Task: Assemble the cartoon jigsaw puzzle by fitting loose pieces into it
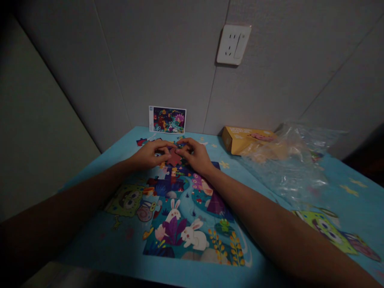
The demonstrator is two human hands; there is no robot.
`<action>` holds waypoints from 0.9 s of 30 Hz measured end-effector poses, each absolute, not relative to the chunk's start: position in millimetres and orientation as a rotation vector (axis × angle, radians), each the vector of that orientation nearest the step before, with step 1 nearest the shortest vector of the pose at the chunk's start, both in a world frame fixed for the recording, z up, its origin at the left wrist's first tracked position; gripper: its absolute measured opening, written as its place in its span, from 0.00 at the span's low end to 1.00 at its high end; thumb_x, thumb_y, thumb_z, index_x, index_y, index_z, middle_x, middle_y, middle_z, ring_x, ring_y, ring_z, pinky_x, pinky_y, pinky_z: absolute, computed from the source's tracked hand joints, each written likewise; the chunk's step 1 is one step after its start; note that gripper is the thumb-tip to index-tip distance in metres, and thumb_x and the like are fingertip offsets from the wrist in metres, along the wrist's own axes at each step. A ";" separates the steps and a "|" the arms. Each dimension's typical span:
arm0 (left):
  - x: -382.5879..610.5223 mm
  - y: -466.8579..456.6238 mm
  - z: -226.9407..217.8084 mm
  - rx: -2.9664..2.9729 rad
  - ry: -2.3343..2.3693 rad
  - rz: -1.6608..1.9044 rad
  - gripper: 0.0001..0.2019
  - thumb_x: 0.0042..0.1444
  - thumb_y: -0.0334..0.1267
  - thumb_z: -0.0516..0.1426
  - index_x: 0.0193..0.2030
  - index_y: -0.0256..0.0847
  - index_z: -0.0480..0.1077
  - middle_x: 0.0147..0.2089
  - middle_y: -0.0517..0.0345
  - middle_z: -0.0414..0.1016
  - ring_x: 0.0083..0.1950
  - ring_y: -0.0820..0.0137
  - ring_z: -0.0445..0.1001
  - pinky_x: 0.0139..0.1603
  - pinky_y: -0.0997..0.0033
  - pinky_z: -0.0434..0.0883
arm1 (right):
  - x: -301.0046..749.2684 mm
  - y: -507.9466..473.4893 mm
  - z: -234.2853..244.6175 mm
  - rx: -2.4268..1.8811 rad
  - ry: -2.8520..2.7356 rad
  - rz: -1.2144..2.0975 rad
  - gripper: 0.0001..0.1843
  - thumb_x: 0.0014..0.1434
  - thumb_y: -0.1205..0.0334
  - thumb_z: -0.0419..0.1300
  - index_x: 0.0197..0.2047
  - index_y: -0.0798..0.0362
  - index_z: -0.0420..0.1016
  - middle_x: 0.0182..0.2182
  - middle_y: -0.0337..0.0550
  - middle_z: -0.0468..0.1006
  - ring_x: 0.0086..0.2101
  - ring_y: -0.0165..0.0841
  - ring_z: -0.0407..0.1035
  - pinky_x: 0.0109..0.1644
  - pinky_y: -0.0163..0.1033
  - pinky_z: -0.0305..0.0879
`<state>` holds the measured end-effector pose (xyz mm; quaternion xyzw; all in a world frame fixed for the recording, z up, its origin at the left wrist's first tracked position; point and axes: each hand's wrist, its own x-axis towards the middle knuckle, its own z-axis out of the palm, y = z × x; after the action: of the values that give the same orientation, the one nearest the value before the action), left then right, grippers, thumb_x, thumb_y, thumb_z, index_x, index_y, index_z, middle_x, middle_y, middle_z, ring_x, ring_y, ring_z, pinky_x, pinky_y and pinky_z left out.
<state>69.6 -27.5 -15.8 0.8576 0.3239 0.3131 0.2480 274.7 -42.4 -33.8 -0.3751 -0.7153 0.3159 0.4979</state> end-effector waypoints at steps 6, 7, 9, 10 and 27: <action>53.0 -31.4 10.1 2.092 0.928 0.526 0.09 0.52 0.40 0.59 0.35 0.37 0.68 0.21 0.63 0.71 0.23 0.75 0.68 0.27 0.76 0.63 | 276.6 -42.7 -33.8 -0.940 -1.837 0.707 0.16 0.61 0.52 0.58 0.44 0.56 0.74 0.27 0.40 0.77 0.28 0.31 0.70 0.35 0.38 0.63; 47.6 -31.5 14.5 2.064 0.914 0.404 0.10 0.51 0.41 0.60 0.33 0.37 0.67 0.21 0.62 0.71 0.22 0.76 0.68 0.25 0.76 0.62 | 277.0 -42.4 -34.1 -0.954 -1.850 0.701 0.16 0.61 0.52 0.57 0.44 0.56 0.74 0.27 0.41 0.77 0.28 0.31 0.69 0.34 0.38 0.63; 37.0 -31.6 21.4 2.013 0.913 0.146 0.12 0.50 0.43 0.61 0.32 0.38 0.66 0.21 0.63 0.71 0.20 0.75 0.68 0.23 0.77 0.62 | 277.7 -41.6 -34.9 -0.969 -1.864 0.695 0.17 0.62 0.51 0.57 0.44 0.56 0.74 0.28 0.41 0.77 0.28 0.31 0.69 0.33 0.37 0.63; 32.4 -31.7 23.9 1.989 0.927 0.038 0.12 0.50 0.44 0.62 0.32 0.38 0.66 0.20 0.63 0.71 0.19 0.75 0.68 0.22 0.76 0.62 | 278.0 -41.1 -35.4 -0.970 -1.870 0.693 0.17 0.62 0.51 0.56 0.44 0.56 0.74 0.28 0.41 0.77 0.28 0.31 0.69 0.33 0.37 0.63; 9.3 -30.5 32.8 1.830 1.019 -0.499 0.12 0.48 0.45 0.63 0.30 0.39 0.69 0.25 0.57 0.78 0.17 0.73 0.69 0.15 0.78 0.64 | 277.0 -41.6 -33.9 -1.002 -1.932 0.700 0.16 0.60 0.52 0.56 0.40 0.57 0.75 0.28 0.43 0.76 0.28 0.33 0.68 0.33 0.39 0.63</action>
<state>9.3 -30.5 32.8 0.7483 0.4167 -0.2039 0.4742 277.0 -41.6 -33.9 -0.3986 -0.7691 0.2787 0.4147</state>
